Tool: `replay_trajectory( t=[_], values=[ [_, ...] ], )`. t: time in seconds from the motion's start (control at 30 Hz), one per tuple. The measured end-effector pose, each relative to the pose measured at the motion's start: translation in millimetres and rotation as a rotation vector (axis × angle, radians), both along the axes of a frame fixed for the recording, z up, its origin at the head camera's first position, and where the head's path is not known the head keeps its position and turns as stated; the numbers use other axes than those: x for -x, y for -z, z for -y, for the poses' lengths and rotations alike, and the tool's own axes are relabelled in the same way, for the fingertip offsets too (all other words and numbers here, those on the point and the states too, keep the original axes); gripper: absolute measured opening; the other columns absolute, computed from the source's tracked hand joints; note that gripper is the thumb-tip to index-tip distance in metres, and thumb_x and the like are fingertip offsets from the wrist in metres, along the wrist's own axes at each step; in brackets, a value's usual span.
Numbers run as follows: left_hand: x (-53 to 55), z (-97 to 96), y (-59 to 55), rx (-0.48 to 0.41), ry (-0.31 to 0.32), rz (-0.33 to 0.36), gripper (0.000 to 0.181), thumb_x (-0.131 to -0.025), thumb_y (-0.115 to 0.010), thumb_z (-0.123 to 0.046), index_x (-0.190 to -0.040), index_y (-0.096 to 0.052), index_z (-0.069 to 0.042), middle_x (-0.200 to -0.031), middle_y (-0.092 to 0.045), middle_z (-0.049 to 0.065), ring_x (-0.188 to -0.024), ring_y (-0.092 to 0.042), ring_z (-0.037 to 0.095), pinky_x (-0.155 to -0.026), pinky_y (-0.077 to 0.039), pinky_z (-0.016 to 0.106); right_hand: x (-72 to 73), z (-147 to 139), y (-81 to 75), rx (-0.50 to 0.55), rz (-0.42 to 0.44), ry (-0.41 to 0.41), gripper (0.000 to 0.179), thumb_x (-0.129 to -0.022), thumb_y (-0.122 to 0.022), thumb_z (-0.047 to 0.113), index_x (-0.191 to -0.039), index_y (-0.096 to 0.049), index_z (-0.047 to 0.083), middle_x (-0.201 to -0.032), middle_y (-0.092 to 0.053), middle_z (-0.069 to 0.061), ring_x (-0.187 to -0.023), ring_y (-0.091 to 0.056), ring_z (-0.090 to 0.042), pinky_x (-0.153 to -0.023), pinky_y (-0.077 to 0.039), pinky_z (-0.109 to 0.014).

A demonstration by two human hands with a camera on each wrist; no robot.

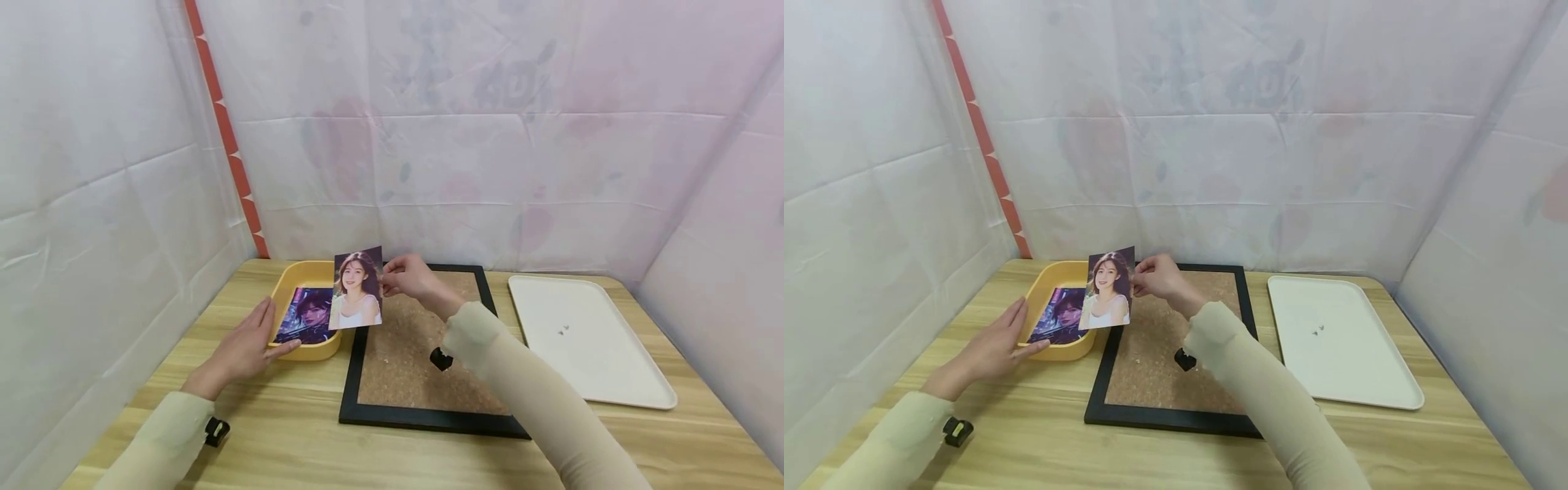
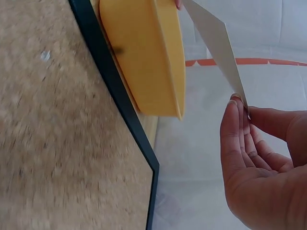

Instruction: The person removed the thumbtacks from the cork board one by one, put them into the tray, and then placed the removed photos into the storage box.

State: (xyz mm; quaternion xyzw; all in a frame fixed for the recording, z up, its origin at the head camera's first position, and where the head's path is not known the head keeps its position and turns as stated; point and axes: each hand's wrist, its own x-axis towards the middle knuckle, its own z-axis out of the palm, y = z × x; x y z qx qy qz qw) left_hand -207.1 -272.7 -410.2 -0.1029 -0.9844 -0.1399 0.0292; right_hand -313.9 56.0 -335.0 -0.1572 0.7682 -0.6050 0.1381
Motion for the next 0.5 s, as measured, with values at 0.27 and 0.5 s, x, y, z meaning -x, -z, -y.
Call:
replay_trajectory(
  t=[0.27, 0.5],
  values=[
    [-4.9, 1.7, -2.2, -0.007, -0.046, 0.051, 0.113, -0.096, -0.060, -0.064, -0.156, -0.007, 0.016, -0.163, -0.006, 0.039, -0.147, -0.018, 0.058, -0.117, -0.025, 0.065, 6.3, 39, 15.0, 0.034, 0.002, 0.028, 0.010, -0.099, -0.060, -0.003, -0.102, -0.065, -0.012, -0.079, -0.070, -0.013, -0.067, -0.068, -0.017, -0.067, -0.061, -0.030],
    [-3.9, -0.4, -1.6, -0.024, -0.035, 0.037, 0.115, -0.095, -0.060, -0.065, -0.157, -0.006, 0.016, -0.163, -0.005, 0.039, -0.148, -0.018, 0.057, -0.117, -0.025, 0.064, 9.5, 67, 28.2, 0.041, -0.013, 0.062, 0.007, -0.098, -0.061, -0.005, -0.096, -0.064, -0.011, -0.079, -0.074, -0.020, -0.059, -0.067, -0.012, -0.064, -0.061, -0.029]
  ],
)
